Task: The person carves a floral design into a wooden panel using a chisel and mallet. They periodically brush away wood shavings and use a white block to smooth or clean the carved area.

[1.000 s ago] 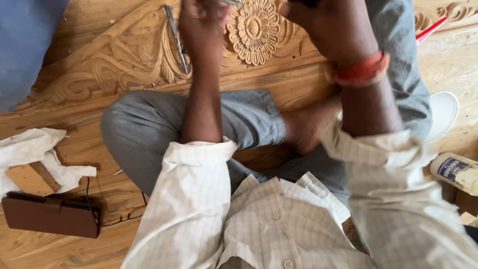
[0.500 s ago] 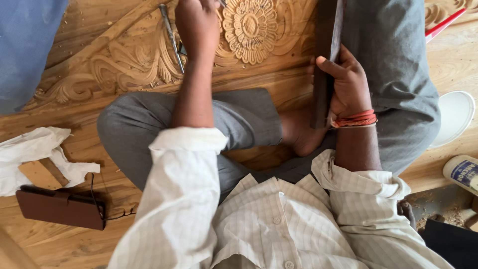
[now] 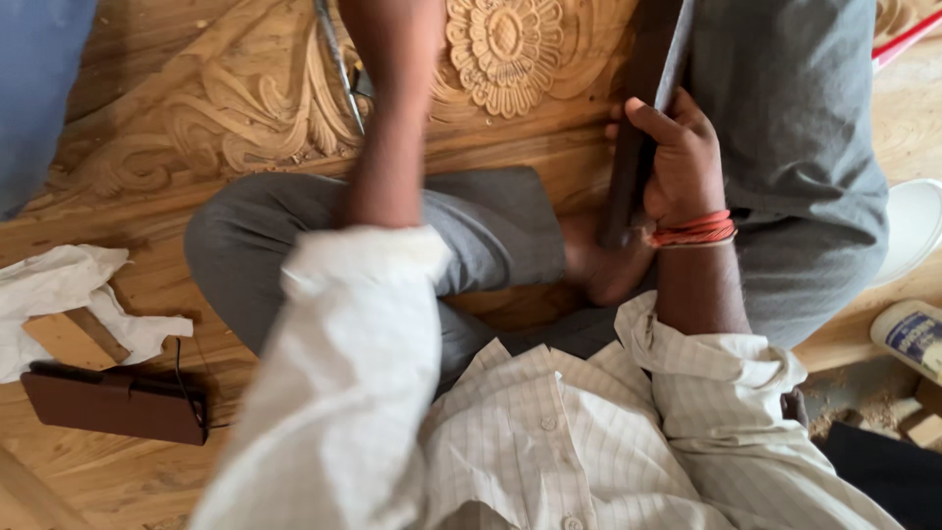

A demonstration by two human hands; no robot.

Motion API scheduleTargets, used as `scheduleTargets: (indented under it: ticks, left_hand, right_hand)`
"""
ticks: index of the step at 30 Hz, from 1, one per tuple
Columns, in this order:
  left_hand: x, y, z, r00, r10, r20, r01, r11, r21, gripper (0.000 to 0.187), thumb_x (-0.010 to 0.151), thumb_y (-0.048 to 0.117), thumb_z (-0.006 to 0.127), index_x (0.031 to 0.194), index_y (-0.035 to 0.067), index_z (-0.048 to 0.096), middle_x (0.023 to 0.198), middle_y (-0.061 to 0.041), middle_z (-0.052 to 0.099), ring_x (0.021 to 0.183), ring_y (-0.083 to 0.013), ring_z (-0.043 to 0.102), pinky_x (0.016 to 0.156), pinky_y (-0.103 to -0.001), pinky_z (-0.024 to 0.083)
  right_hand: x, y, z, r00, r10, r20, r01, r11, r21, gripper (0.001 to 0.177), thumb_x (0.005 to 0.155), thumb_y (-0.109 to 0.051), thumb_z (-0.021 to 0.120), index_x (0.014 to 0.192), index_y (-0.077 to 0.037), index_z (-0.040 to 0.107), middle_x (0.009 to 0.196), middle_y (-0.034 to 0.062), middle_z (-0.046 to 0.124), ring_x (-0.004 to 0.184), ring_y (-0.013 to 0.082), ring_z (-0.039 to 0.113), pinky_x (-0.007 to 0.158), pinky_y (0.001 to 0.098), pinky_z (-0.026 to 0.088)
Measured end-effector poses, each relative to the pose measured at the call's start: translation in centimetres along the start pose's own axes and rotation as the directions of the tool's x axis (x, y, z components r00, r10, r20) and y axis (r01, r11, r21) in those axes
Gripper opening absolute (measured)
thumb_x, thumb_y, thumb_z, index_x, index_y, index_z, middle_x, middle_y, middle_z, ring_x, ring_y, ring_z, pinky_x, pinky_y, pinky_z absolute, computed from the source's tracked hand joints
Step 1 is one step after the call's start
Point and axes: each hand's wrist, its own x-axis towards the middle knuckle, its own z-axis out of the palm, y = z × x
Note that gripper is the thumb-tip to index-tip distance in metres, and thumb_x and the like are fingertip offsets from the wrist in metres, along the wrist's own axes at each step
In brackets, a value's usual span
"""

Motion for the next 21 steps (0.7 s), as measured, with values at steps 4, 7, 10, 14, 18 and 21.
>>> scheduleTargets:
  ticks: [4,7,10,14,18,21]
  left_hand:
    - [-3.6,0.8,1.1,0.984,-0.157,-0.088,0.08,0.819,-0.568,0.015,0.098,0.016,0.066,0.1,0.002,0.06,0.08,-0.007,0.073,0.067,-0.0102,0.071,0.051,-0.024,0.055]
    - [-5.6,0.3,2.1,0.959,-0.225,-0.171,0.064,0.762,-0.645,0.015,0.1,0.013,0.064,0.107,-0.001,0.061,0.087,-0.012,0.076,0.075,-0.0146,0.075,0.061,-0.026,0.061]
    - [-5.5,0.2,2.5,0.953,-0.231,-0.198,0.08,0.819,-0.569,0.018,0.103,0.012,0.063,0.114,-0.003,0.065,0.092,-0.018,0.078,0.082,-0.0201,0.078,0.068,-0.028,0.065]
    - [-5.5,0.1,2.2,0.944,-0.299,-0.138,0.187,0.833,-0.521,0.025,0.105,0.012,0.06,0.122,-0.004,0.067,0.103,-0.02,0.079,0.09,-0.0219,0.081,0.075,-0.029,0.068]
    - [-5.8,0.3,2.3,0.933,-0.323,-0.161,0.18,0.803,-0.568,0.028,0.103,0.013,0.061,0.124,-0.004,0.066,0.106,-0.019,0.078,0.088,-0.022,0.081,0.074,-0.029,0.069]
    - [-5.6,0.3,2.7,0.931,-0.323,-0.171,0.165,0.788,-0.594,0.028,0.102,0.013,0.062,0.123,-0.004,0.067,0.104,-0.02,0.078,0.085,-0.0224,0.081,0.07,-0.029,0.068]
  right_hand:
    - [-0.8,-0.8,1.8,0.982,-0.19,0.002,0.188,0.969,-0.162,0.022,0.1,-0.002,0.073,0.118,0.0,0.061,0.095,0.0059,0.068,0.081,0.0152,0.068,0.073,0.0284,0.056]
    - [-2.5,-2.1,3.2,0.942,-0.312,0.124,0.336,0.893,-0.3,0.037,0.099,0.0,0.073,0.132,0.002,0.059,0.1,0.0017,0.068,0.087,0.0102,0.066,0.078,0.0249,0.055]
    - [-3.6,-4.3,5.0,0.918,-0.347,0.192,0.396,0.801,-0.449,0.043,0.092,-0.001,0.071,0.132,0.004,0.058,0.1,-0.0033,0.067,0.089,0.0039,0.063,0.08,0.0209,0.053]
    - [-3.6,-6.8,7.0,0.794,-0.45,0.408,0.607,0.552,-0.572,0.048,0.103,-0.003,0.084,0.143,0.005,0.06,0.096,-0.001,0.06,0.083,0.0051,0.053,0.072,0.0237,0.046]
    - [-3.2,-9.5,8.8,0.699,-0.441,0.563,0.713,0.376,-0.591,0.031,0.103,-0.004,0.084,0.125,0.006,0.064,0.092,0.002,0.06,0.082,0.0086,0.053,0.073,0.0271,0.048]
    - [-2.7,-11.7,10.4,0.635,-0.37,0.678,0.767,0.202,-0.609,0.026,0.103,-0.006,0.083,0.12,0.005,0.068,0.089,0.0059,0.064,0.078,0.0129,0.059,0.07,0.0299,0.049]
